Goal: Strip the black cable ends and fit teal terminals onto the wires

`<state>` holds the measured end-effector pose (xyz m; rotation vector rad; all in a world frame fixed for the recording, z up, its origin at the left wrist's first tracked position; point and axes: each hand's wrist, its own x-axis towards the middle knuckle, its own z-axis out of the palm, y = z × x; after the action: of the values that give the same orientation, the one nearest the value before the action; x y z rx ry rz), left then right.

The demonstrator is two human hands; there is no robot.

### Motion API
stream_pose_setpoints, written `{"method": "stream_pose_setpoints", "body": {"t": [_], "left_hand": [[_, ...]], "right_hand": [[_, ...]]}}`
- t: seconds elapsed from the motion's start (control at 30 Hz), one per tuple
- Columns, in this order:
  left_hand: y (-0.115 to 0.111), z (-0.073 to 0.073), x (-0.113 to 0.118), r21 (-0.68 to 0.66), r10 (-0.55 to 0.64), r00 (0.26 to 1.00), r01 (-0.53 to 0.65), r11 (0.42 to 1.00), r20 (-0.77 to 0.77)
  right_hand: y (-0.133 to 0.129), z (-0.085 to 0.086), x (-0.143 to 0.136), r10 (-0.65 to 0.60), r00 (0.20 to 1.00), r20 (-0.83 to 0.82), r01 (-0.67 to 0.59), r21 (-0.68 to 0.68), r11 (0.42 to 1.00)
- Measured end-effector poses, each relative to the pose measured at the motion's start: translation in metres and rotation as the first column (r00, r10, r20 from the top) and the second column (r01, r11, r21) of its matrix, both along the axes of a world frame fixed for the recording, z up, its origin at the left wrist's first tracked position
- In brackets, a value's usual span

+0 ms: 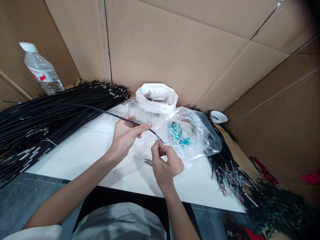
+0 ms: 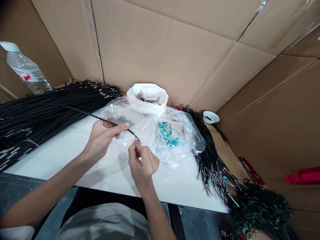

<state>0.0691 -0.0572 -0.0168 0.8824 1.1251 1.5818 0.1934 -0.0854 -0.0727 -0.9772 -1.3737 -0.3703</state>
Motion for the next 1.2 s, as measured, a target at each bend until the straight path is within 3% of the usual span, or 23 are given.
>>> {"method": "stream_pose_setpoints", "body": {"t": [0.13,0.37,0.43,0.5,0.6,0.7,0.8,0.97,1.1,1.2], "left_hand": [[0.001,0.001,0.001,0.000,-0.024,1.000,0.024,1.000,-0.017],[0.004,-0.002,0.000,-0.001,-0.119,0.993,0.119,0.993,-0.023],[0.004,-0.004,-0.003,0.049,-0.189,0.982,0.188,0.981,0.009],[0.003,-0.006,-0.007,0.130,-0.264,0.964,0.260,0.957,0.011],[0.002,-0.010,-0.012,0.194,-0.315,0.948,0.316,0.929,-0.038],[0.003,-0.014,-0.011,0.165,-0.286,0.958,0.283,0.945,-0.009],[0.003,-0.013,-0.006,0.122,-0.239,0.970,0.233,0.965,0.043],[0.001,-0.005,-0.001,0.074,-0.163,0.985,0.159,0.984,0.053],[0.001,0.000,-0.002,0.043,-0.139,0.990,0.138,0.990,0.029],[0.003,0.000,-0.005,0.026,-0.135,0.991,0.135,0.991,-0.005]], "right_hand": [[0.006,0.001,0.013,-0.069,0.956,0.285,0.018,0.180,0.984],[0.009,0.009,0.033,0.009,0.912,0.411,-0.105,0.211,0.972],[0.007,0.008,0.033,0.080,0.947,0.310,-0.126,0.131,0.983],[0.004,0.005,0.031,0.179,0.980,0.085,-0.178,-0.016,0.984],[-0.002,0.002,0.024,0.275,0.925,-0.263,-0.332,-0.203,0.921],[-0.006,0.003,0.018,0.320,0.876,-0.360,-0.418,-0.238,0.877],[-0.006,0.007,0.016,0.330,0.913,-0.242,-0.378,-0.193,0.905],[-0.002,0.014,0.022,0.185,0.964,0.193,-0.191,0.012,0.982],[0.002,0.015,0.031,0.043,0.880,0.473,-0.125,0.145,0.981],[0.004,0.020,0.039,0.037,0.789,0.614,-0.186,0.181,0.966]]}}
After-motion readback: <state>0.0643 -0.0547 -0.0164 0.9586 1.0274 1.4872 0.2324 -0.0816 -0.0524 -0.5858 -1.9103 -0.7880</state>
